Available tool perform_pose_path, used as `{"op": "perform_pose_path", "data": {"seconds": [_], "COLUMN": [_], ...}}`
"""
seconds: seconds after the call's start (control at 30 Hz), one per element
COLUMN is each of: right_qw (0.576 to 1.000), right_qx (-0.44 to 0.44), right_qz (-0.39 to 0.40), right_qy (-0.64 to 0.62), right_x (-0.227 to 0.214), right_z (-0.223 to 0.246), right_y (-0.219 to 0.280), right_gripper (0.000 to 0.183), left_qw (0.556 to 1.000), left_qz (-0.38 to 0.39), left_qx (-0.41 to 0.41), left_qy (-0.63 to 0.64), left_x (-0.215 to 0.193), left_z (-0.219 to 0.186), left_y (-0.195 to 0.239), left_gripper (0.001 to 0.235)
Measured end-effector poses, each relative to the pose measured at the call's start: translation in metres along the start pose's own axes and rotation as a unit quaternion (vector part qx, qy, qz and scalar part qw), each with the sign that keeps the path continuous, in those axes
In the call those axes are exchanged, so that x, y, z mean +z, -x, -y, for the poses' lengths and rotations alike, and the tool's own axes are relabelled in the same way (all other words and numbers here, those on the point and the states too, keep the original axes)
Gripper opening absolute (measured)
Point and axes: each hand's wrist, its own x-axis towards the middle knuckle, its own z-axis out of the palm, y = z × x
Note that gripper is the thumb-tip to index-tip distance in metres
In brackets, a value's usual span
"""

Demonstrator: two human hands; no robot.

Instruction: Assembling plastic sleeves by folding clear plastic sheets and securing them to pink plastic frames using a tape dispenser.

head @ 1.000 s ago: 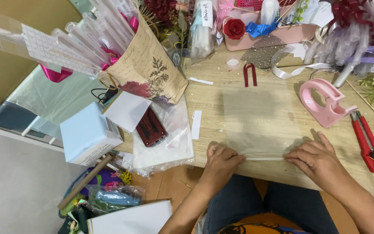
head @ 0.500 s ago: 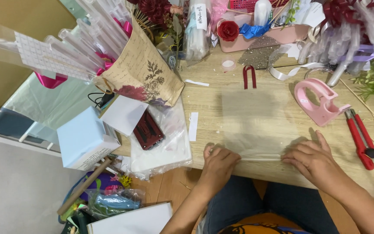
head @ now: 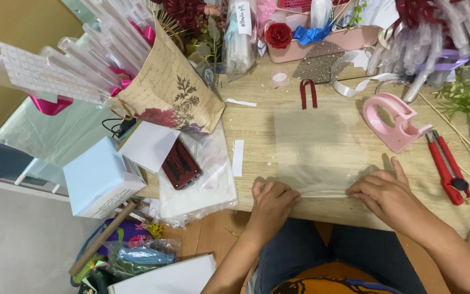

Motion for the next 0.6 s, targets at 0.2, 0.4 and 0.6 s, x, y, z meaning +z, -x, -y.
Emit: {"op": "perform_pose_path", "data": {"seconds": [0.2, 0.4, 0.6], "right_qw": [0.998, 0.998, 0.997], "right_qx": [-0.029, -0.010, -0.008], "right_qz": [-0.040, -0.050, -0.067], "right_qy": [0.046, 0.023, 0.027], "right_x": [-0.022, -0.008, 0.010], "right_z": [0.032, 0.026, 0.011], "right_y": [-0.014, -0.008, -0.002], "right_gripper": [0.015, 0.008, 0.003], "left_qw": [0.999, 0.997, 0.998], "left_qz": [-0.051, -0.044, -0.029], "left_qx": [-0.007, -0.029, 0.055], "left_qy": [-0.001, -0.050, -0.031], "left_x": [-0.008, -0.006, 0.000], "left_z": [-0.013, -0.018, -0.022], "left_y": [-0.013, -0.013, -0.018], "left_gripper": [0.009, 0.007, 0.012]}}
